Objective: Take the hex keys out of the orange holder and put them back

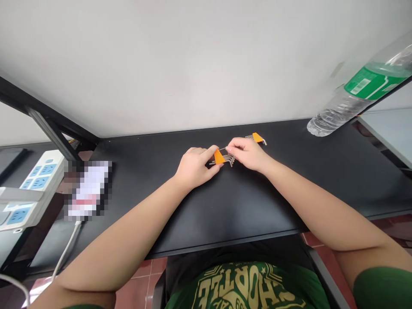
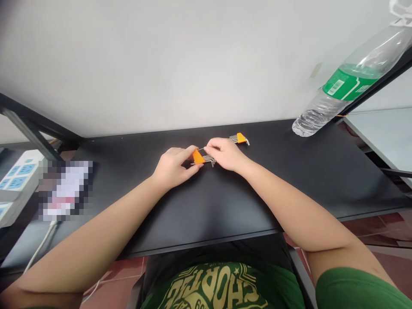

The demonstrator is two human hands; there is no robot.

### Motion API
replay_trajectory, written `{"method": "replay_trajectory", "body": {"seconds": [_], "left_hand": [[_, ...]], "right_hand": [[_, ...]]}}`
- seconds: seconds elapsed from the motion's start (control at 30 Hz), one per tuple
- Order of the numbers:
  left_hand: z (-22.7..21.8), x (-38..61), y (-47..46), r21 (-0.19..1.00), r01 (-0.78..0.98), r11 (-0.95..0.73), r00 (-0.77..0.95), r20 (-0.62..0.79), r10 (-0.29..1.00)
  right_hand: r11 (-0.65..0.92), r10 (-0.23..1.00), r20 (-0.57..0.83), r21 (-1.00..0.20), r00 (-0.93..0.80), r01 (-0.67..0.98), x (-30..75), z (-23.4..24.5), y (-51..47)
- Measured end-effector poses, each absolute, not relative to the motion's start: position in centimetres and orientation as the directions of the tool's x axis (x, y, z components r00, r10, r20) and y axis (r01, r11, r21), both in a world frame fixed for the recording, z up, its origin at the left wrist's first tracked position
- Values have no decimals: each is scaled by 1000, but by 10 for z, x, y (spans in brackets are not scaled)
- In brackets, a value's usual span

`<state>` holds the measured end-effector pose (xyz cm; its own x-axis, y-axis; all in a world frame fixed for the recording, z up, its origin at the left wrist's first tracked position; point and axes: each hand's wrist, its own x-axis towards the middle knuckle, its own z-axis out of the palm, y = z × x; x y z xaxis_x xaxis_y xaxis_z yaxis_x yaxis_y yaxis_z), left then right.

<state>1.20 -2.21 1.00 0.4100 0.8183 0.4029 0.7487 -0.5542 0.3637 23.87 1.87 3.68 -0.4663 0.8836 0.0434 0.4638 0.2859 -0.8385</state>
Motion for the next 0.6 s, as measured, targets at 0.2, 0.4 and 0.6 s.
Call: {"method": "replay_trajectory", "body": {"seconds": [0.2,0.4,0.6], "left_hand": [[10,10,-19,462,777,-428,259,385,886],[9,11,-20,460,782,-420,246,391,887],[7,10,-19,466,770,-435,252,403,880]], "right_hand": [[165,931,-168,-597,-324,785,260,32,41],[208,923,-201,-455,-328,866,261,28,42],[415,887,8,-451,-461,790,258,27,36]]}}
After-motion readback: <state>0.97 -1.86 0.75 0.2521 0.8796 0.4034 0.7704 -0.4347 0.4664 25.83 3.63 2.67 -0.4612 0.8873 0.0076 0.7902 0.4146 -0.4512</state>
